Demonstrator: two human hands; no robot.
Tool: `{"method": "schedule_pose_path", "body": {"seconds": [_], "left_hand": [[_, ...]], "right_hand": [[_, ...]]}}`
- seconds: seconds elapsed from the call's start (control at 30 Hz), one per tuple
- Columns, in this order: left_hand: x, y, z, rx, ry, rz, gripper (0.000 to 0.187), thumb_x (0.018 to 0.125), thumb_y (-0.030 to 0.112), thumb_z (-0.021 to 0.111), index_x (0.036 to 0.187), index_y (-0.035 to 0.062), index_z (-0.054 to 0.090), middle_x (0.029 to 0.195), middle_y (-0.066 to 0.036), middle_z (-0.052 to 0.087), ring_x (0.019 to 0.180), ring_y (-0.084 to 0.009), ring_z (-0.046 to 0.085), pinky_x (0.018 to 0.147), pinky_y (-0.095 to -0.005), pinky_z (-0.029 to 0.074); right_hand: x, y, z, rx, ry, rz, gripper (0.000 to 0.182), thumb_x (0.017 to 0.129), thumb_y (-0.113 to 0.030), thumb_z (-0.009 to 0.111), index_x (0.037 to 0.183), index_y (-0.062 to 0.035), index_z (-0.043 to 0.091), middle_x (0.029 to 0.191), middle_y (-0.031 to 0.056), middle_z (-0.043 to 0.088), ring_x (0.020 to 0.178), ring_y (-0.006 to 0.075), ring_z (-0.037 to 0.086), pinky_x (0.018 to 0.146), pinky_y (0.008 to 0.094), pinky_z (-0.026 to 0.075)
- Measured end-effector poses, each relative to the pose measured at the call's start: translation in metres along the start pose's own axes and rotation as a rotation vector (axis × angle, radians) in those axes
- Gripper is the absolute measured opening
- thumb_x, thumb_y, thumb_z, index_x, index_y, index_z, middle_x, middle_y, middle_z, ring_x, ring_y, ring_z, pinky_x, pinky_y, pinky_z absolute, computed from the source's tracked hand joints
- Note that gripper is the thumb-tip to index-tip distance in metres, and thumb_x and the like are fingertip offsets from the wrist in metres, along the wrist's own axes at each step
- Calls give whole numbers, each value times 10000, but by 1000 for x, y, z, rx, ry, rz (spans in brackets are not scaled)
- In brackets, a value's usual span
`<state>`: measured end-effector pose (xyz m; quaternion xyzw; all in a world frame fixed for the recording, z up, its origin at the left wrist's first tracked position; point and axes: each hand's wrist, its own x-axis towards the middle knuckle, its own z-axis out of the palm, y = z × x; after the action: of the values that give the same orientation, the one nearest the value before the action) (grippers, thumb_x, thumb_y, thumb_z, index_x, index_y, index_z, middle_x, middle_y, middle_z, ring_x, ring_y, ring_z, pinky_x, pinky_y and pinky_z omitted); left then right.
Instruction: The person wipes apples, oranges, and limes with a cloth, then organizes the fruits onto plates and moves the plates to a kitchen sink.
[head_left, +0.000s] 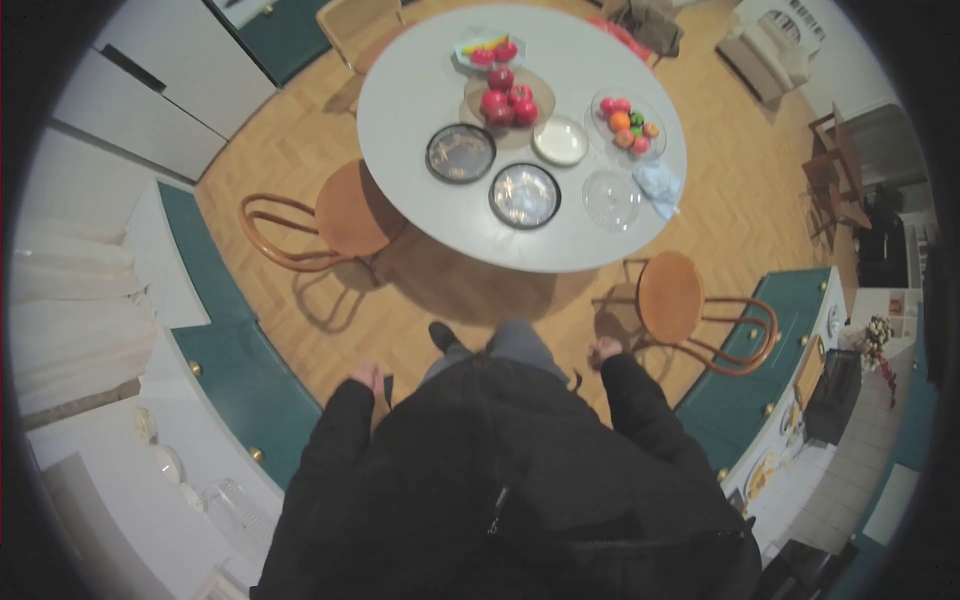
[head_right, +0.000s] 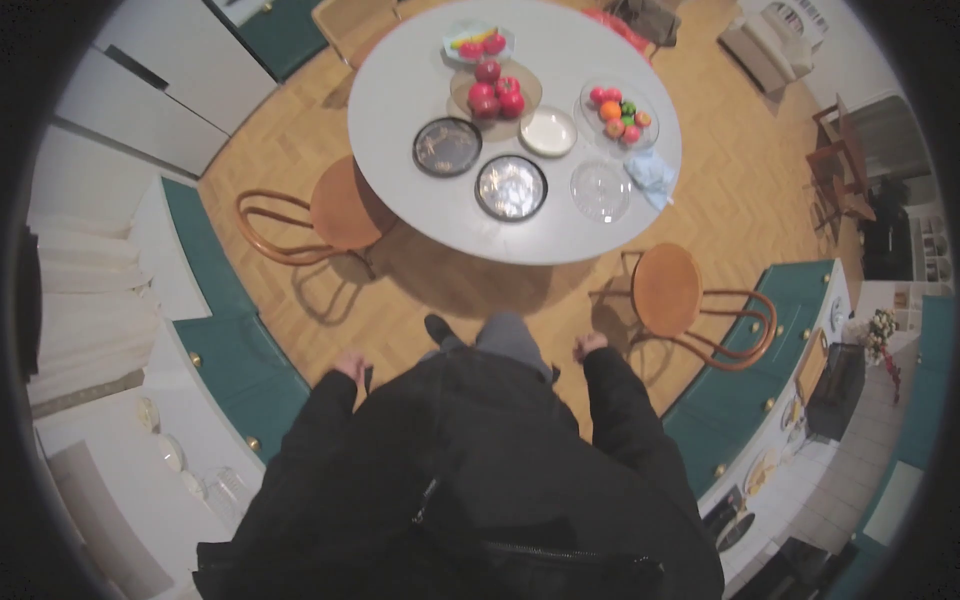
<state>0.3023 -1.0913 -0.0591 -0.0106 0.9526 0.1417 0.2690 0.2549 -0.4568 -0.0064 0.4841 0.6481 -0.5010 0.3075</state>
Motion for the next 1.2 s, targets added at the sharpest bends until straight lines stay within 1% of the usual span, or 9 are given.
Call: {"method": "schedule_pose_path", "body": {"seconds": [0.1,0.2,0.3,0.4,0.5,0.6,0.8,0.97,1.2], "left_hand": [[35,61,-109,-914,-39,-554,180,1001,164,441,1092,73,567,901,-112,588,708,-196,617,618,-299,544],[72,89,-161,-1153,-64,-618,208,1034,217,452,1122,81,584,942,-100,627,772,-179,645,724,-279,565],[84,97,-151,-1233,15,-595,191,1021,272,520,1039,89,570,859,-83,636,656,-156,598,649,-281,546],[80,130,-143,-1240,-7,-721,158,1035,177,436,1016,95,570,881,-91,648,676,-159,616,658,-263,550],[80,174,-127,-1277,-57,-728,136,992,249,525,1025,152,615,849,-98,678,700,-201,676,610,-305,568],[91,229,-161,-1236,-283,-805,274,1007,243,547,1215,67,577,1012,-166,674,865,-254,694,805,-332,580],[130,286,-203,-1215,-328,-710,339,1011,286,537,1254,53,576,1119,-150,680,952,-230,678,887,-310,543],[175,308,-202,-1425,-274,-583,595,990,307,604,1490,110,348,1385,-192,514,993,-251,676,857,-339,574],[165,300,-218,-1586,-54,-735,440,971,103,548,1399,137,451,1248,-138,605,1075,-263,633,865,-410,582]], "right_hand": [[-23,-78,18,92,70,19,126,970,-121,499,856,-91,545,788,148,621,619,256,586,561,393,508],[20,-154,49,114,-38,-86,235,917,-240,642,1030,-52,558,899,166,627,707,238,626,587,366,546],[50,-230,90,158,-89,-70,343,993,-211,526,1300,-94,428,1040,226,606,622,251,642,580,372,555],[97,-291,130,303,-31,-35,360,958,-124,512,1291,-168,381,740,124,521,511,255,563,452,380,437],[143,-305,144,188,96,-88,388,929,-91,548,1280,-47,388,996,252,546,650,329,622,522,451,557],[127,-327,134,131,39,-73,404,919,-154,654,1218,-19,419,1134,276,536,712,367,659,517,446,621],[97,-351,104,19,-190,35,384,958,-4,475,1330,-59,396,1218,282,552,530,315,672,498,432,621],[79,-345,110,-234,-467,-31,375,881,-3,501,1226,-87,381,755,306,606,524,363,679,501,472,615],[14,-369,153,-454,-895,-123,604,899,-32,426,1480,-88,267,728,295,642,621,300,715,550,317,612]]}}
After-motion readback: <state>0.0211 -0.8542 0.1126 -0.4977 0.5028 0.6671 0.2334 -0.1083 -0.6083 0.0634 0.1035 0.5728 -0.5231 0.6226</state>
